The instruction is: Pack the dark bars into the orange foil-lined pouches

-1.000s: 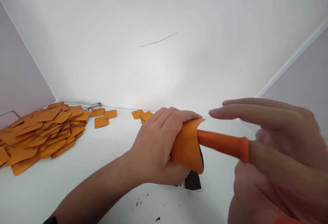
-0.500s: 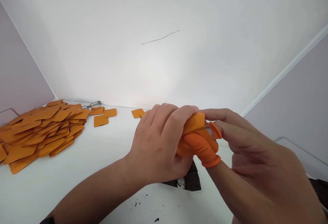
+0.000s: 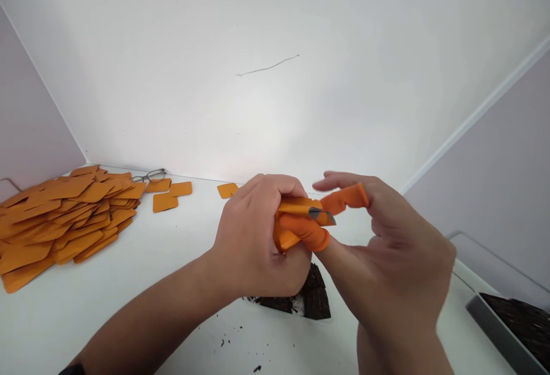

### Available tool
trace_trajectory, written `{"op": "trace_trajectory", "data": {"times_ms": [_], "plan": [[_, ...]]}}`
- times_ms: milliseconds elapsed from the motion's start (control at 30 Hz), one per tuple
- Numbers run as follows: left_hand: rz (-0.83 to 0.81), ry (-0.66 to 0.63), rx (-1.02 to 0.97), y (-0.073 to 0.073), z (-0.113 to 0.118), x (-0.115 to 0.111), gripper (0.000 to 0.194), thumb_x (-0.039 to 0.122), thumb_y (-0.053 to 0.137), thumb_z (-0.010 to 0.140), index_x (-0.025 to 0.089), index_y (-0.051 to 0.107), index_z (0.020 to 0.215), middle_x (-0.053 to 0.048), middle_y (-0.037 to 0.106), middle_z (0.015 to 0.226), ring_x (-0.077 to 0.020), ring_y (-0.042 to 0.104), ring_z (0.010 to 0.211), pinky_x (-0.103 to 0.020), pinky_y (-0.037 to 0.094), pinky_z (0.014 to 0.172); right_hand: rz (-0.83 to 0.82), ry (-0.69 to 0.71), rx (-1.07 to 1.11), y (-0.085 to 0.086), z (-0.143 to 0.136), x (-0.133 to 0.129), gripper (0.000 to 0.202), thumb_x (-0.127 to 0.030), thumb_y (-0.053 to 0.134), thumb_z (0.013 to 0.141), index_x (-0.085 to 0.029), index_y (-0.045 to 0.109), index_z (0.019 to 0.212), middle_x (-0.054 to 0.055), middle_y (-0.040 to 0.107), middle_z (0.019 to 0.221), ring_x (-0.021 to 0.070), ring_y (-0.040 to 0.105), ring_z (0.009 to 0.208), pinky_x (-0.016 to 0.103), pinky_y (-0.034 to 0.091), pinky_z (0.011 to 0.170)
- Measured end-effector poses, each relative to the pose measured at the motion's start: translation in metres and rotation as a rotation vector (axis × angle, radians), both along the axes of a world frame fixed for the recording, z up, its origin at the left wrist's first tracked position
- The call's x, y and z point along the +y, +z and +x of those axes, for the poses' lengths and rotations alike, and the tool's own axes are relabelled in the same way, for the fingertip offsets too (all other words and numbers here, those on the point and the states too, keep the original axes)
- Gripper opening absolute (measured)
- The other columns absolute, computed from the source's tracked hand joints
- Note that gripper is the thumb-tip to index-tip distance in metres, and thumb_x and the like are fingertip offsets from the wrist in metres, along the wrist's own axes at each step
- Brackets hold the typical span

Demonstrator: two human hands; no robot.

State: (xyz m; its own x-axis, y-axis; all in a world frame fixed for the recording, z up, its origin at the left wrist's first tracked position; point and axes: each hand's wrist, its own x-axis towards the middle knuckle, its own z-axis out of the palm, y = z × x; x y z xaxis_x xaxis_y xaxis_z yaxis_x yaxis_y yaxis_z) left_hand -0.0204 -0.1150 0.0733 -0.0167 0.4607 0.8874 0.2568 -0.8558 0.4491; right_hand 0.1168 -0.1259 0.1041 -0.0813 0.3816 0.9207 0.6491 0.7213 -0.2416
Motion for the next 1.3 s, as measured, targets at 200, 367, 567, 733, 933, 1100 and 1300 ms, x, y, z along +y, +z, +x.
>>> {"op": "trace_trajectory", "data": {"times_ms": [200, 367, 567, 733, 933, 1100, 1300], "plan": [[-0.108, -0.083, 0.010, 0.005, -0.003, -0.003, 0.036, 0.016, 0.055, 0.069, 0.027, 0.045, 0.101, 0.006, 0.057, 0.067, -0.0195, 0.063, 0.076, -0.033, 0.048, 0.063, 0.440, 0.136, -0.083, 0.005, 0.000, 0.013, 0.024, -0.008, 0.076, 0.075, -0.019, 0.055, 0.073, 0.012, 0.071, 0.114, 0.0310, 0.068, 0.114, 0.048, 0.060, 0.086], [-0.051, -0.067, 0.023, 0.003, -0.002, -0.002, 0.037, 0.014, 0.053, 0.069, 0.027, 0.044, 0.102, 0.006, 0.060, 0.071, -0.0175, 0.060, 0.073, -0.033, 0.047, 0.063, 0.531, 0.146, -0.142, 0.009, 0.008, 0.016, 0.033, -0.007, 0.079, 0.072, -0.019, 0.049, 0.066, 0.010, 0.072, 0.099, 0.0266, 0.069, 0.096, 0.046, 0.059, 0.076], [-0.053, 0.030, 0.114, 0.004, -0.007, -0.003, 0.040, 0.013, 0.054, 0.066, 0.025, 0.046, 0.103, 0.002, 0.062, 0.082, -0.0179, 0.063, 0.078, -0.031, 0.046, 0.061, 0.507, 0.152, -0.187, 0.009, 0.010, 0.016, 0.017, -0.007, 0.072, 0.079, -0.017, 0.059, 0.074, 0.012, 0.072, 0.106, 0.0262, 0.067, 0.102, 0.044, 0.057, 0.078], [-0.011, 0.058, 0.153, 0.007, -0.014, -0.001, 0.040, 0.014, 0.051, 0.067, 0.023, 0.046, 0.105, 0.001, 0.061, 0.081, -0.0173, 0.061, 0.075, -0.030, 0.044, 0.057, 0.360, 0.208, -0.214, 0.011, 0.013, 0.014, 0.009, -0.010, 0.065, 0.086, -0.018, 0.066, 0.091, 0.011, 0.071, 0.111, 0.0275, 0.067, 0.105, 0.047, 0.055, 0.082], [-0.009, 0.029, 0.183, 0.004, -0.016, 0.005, 0.049, 0.013, 0.048, 0.062, 0.023, 0.047, 0.110, -0.002, 0.063, 0.087, -0.0181, 0.061, 0.077, -0.030, 0.042, 0.054, 0.204, 0.279, -0.248, 0.013, 0.021, 0.014, 0.012, -0.008, 0.060, 0.089, -0.020, 0.061, 0.089, 0.006, 0.070, 0.100, 0.0206, 0.068, 0.090, 0.039, 0.052, 0.070], [0.060, 0.137, 0.179, 0.001, -0.012, 0.008, 0.054, 0.012, 0.050, 0.063, 0.022, 0.048, 0.116, -0.004, 0.064, 0.095, -0.0178, 0.061, 0.077, -0.031, 0.046, 0.055, 0.012, 0.224, -0.257, 0.013, 0.024, -0.003, 0.012, -0.011, 0.056, 0.093, -0.020, 0.062, 0.097, 0.008, 0.069, 0.115, 0.0239, 0.068, 0.107, 0.043, 0.056, 0.080], [0.223, 0.192, 0.154, 0.001, -0.010, 0.015, 0.056, 0.009, 0.051, 0.066, 0.023, 0.046, 0.120, -0.001, 0.067, 0.097, -0.0149, 0.056, 0.069, -0.033, 0.050, 0.061, -0.187, 0.308, -0.208, 0.013, 0.029, -0.004, 0.018, -0.024, 0.054, 0.100, -0.028, 0.069, 0.107, 0.001, 0.072, 0.114, 0.0237, 0.072, 0.099, 0.039, 0.061, 0.072]]}}
